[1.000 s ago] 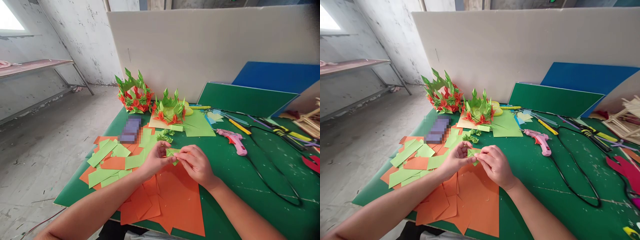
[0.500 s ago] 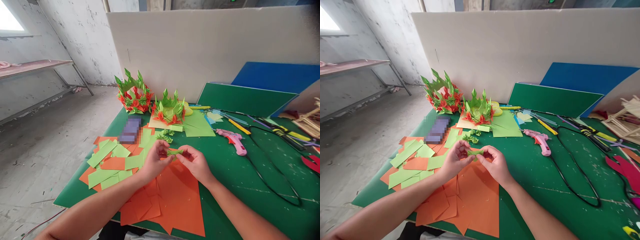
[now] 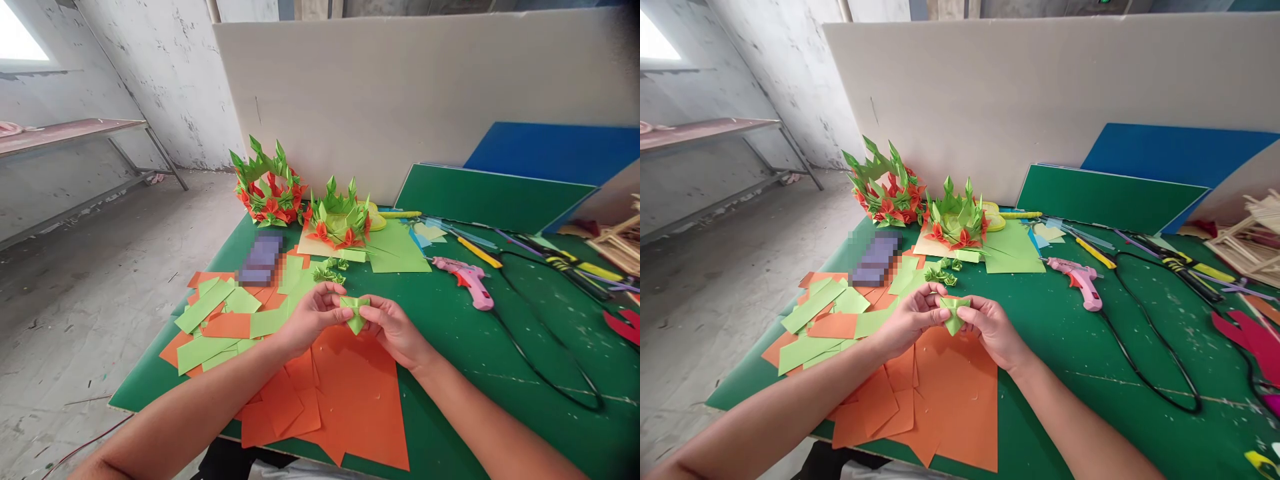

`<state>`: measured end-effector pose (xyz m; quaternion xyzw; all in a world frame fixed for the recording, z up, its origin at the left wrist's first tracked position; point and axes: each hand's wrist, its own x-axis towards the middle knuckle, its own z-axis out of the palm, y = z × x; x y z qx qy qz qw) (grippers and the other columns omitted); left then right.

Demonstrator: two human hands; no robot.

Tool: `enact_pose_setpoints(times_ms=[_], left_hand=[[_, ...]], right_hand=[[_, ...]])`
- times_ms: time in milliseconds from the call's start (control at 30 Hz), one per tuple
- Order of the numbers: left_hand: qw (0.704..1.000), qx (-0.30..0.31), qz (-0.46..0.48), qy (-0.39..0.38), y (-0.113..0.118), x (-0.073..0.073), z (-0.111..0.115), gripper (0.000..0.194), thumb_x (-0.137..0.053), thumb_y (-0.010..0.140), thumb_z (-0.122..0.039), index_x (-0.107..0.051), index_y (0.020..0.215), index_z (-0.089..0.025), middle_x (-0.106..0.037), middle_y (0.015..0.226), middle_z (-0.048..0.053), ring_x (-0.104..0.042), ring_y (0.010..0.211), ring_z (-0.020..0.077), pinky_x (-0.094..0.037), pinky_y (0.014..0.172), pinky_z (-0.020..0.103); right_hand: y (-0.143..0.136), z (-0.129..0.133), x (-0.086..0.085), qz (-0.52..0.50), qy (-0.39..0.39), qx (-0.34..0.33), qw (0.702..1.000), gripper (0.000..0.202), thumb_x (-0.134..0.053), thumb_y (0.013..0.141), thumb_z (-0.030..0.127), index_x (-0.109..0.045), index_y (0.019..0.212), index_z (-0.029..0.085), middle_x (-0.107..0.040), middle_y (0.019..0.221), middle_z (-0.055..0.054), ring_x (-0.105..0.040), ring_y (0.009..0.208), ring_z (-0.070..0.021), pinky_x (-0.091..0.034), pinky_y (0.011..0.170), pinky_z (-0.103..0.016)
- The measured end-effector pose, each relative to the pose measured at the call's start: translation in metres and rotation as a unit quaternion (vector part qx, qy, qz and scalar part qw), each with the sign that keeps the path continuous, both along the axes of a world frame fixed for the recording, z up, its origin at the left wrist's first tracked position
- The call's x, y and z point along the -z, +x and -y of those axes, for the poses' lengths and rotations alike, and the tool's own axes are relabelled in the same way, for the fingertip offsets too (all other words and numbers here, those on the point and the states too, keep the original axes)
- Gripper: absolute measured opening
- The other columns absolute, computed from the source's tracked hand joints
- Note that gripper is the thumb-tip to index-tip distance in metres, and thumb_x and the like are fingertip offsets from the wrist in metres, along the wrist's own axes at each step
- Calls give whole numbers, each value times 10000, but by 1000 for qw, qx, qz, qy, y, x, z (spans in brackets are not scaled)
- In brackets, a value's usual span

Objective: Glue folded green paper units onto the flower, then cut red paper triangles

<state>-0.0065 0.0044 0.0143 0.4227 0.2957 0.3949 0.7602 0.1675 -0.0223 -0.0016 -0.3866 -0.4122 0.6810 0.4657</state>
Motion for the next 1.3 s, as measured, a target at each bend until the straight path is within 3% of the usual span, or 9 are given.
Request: enact_pose_setpoints(times_ms=[167, 333, 467, 633, 733, 833, 1000, 1133, 1300], left_hand=[[1000, 19, 0, 3, 0, 1, -1, 415, -836, 646, -255, -562, 946, -169, -546, 700, -39, -581, 643, 98, -469, 677, 260], [993, -39, -83, 67, 0, 6, 0, 345, -799, 685, -299, -599, 935, -173, -535, 793, -16, -529, 716, 86, -433, 670, 218], [982, -39, -143, 115, 1, 13, 1, 326, -733, 749, -379, -604, 972, -179, -495, 793, -22, -479, 631, 67, -389, 570, 204], [980, -103, -138, 102, 2, 13, 0, 426, -802, 667, -386, -570, 964, -185, -501, 786, -29, -503, 674, 83, -414, 586, 195], [991, -41, -121, 34, 1, 9, 1, 389, -744, 725, -462, -603, 926, -160, -578, 759, -5, -544, 647, 86, -433, 581, 201], [994, 47, -81, -50, 0, 6, 2, 429, -678, 767, -530, -675, 872, -114, -681, 842, 85, -638, 768, 136, -495, 711, 242], [990, 6, -77, -116, 0, 2, 1, 305, -747, 743, -418, -677, 804, -127, -718, 813, 86, -676, 836, 159, -520, 776, 252], [988, -36, -65, -137, 0, 0, -1, 296, -809, 676, -333, -594, 658, -130, -655, 666, 28, -681, 747, 157, -541, 748, 268], [987, -58, -78, -127, 0, 5, -2, 320, -800, 687, -356, -569, 652, -137, -604, 613, -6, -633, 643, 115, -552, 725, 277]], right_hand=[[2, 0, 0, 26, 8, -17, 999, 233, -681, 759, 405, -647, 804, 179, -618, 684, -9, -526, 584, -110, -451, 538, -228], [2, 1, 7, 101, 82, 54, 990, 231, -689, 774, 402, -619, 793, 183, -581, 685, 13, -490, 594, -102, -418, 514, -215], [-3, 1, 8, 176, 145, 97, 969, 217, -668, 797, 401, -631, 813, 188, -539, 661, 23, -461, 570, -100, -392, 492, -216], [-6, 4, 2, 289, 275, 198, 896, 124, -634, 832, 314, -616, 779, 204, -589, 758, -15, -542, 646, -138, -468, 571, -254], [-3, 4, 1, 356, 368, 237, 826, 39, -620, 846, 243, -628, 813, 224, -620, 830, -36, -597, 745, -167, -506, 653, -287], [3, 3, 4, 401, 442, 220, 771, 90, -595, 862, 187, -651, 892, 251, -645, 902, -47, -626, 842, -188, -524, 733, -326], [8, 1, 5, 444, 491, 179, 728, 199, -537, 890, 144, -666, 968, 273, -683, 941, -40, -644, 896, -192, -535, 775, -345], [7, 0, 5, 459, 512, 147, 711, 194, -565, 890, 157, -681, 1003, 265, -688, 979, -47, -637, 921, -188, -539, 795, -342], [6, 0, 2, 457, 509, 125, 719, 174, -578, 894, 205, -691, 1014, 263, -683, 983, -51, -634, 926, -194, -542, 790, -349]])
